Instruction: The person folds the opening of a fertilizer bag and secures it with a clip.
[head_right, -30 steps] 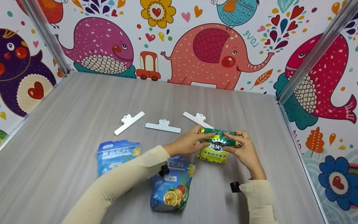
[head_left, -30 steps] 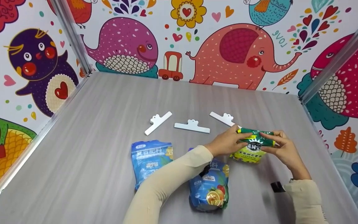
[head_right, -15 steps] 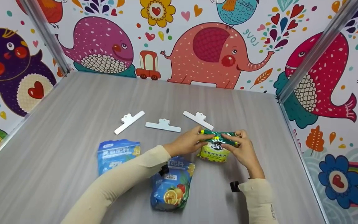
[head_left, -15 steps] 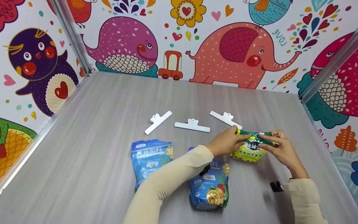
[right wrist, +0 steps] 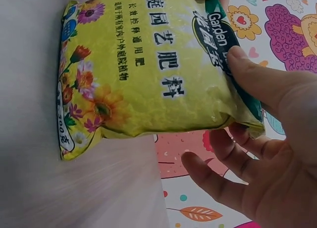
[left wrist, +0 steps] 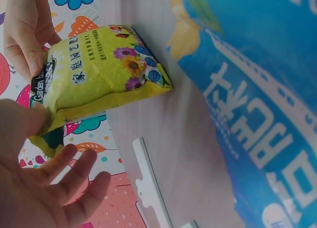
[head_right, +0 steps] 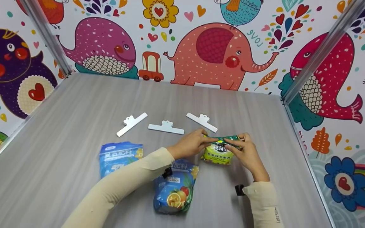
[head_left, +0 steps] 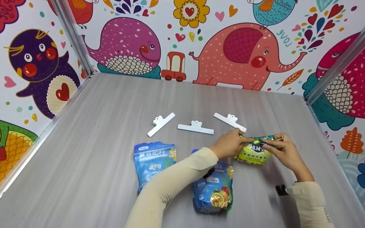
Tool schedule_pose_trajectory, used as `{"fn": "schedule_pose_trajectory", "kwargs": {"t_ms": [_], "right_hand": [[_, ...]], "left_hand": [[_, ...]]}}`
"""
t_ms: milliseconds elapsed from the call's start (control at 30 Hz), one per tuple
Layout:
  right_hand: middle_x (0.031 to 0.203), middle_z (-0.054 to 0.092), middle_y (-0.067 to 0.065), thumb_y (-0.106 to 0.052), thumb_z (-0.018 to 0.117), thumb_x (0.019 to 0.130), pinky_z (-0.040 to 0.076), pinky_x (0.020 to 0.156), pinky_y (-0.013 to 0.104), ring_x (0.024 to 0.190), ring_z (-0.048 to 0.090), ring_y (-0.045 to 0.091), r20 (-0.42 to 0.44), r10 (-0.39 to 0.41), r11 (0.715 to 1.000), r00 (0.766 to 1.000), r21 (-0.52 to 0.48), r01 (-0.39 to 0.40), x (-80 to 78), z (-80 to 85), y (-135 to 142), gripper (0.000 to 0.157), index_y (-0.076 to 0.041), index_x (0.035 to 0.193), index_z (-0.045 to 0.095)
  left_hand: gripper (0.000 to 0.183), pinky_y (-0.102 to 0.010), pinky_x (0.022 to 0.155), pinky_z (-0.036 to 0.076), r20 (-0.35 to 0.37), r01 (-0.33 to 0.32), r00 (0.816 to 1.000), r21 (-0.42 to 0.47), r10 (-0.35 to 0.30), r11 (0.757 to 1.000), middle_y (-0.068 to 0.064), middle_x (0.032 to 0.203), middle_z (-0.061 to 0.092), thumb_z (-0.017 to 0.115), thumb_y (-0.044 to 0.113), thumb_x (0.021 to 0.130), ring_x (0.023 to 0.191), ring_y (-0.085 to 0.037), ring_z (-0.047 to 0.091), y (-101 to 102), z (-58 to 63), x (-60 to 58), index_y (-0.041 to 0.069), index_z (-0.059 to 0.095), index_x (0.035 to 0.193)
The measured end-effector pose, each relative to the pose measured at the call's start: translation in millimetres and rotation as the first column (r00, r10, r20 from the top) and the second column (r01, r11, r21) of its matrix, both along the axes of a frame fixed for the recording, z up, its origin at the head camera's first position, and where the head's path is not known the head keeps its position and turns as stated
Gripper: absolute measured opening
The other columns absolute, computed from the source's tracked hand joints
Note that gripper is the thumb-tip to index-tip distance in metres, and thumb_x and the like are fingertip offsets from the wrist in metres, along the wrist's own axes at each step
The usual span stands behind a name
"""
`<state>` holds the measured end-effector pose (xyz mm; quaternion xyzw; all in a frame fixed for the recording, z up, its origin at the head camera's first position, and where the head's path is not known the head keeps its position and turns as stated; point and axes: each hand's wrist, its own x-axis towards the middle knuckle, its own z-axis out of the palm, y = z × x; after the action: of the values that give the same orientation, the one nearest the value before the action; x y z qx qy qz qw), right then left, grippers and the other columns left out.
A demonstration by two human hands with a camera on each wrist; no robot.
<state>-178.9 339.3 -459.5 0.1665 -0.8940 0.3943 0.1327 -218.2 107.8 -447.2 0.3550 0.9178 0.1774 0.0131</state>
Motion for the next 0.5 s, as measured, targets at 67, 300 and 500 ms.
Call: {"fn": "schedule_pose_trajectory", "kwargs": {"t_ms": [67,300,500], "right_hand": [[0.101,0.05,0.013,0.008,0.073,0.085,0.036,0.066,0.015,0.084,0.04,0.008,-0.005,-0.001,1.0,1.0,0.019,0.001,-0.1,0.1,0.4,0.024,0.005,0.108,0.074],[0.099,0.05,0.011,0.005,0.073,0.086,0.036,0.062,0.019,0.08,0.04,0.011,-0.009,-0.006,0.997,1.0,0.079,0.007,1.2,3.6,-0.6,0.02,0.002,0.105,0.076],[0.108,0.054,0.017,-0.001,0.072,0.089,0.041,0.065,0.019,0.084,0.05,0.018,0.028,-0.015,0.992,1.0,0.128,0.012,0.3,9.2,-1.3,0.015,-0.001,0.102,0.078]], "left_hand": [[0.035,-0.028,0.089,0.049,-0.001,-0.001,1.0,0.002,0.001,1.0,-0.003,0.125,0.058,0.051,0.032,0.105,0.111,-0.015,0.058,0.1,0.9,0.1,0.036,0.059,0.138],[0.034,-0.029,0.09,0.049,-0.019,0.003,1.0,-0.03,-0.004,1.0,0.001,0.128,0.059,0.049,0.031,0.105,0.111,-0.015,0.057,0.9,1.4,0.9,0.035,0.061,0.137],[0.033,-0.026,0.089,0.047,-0.036,0.011,0.999,-0.039,-0.013,0.999,0.004,0.125,0.062,0.049,0.03,0.106,0.107,-0.013,0.056,0.9,3.4,1.4,0.032,0.064,0.135]]}}
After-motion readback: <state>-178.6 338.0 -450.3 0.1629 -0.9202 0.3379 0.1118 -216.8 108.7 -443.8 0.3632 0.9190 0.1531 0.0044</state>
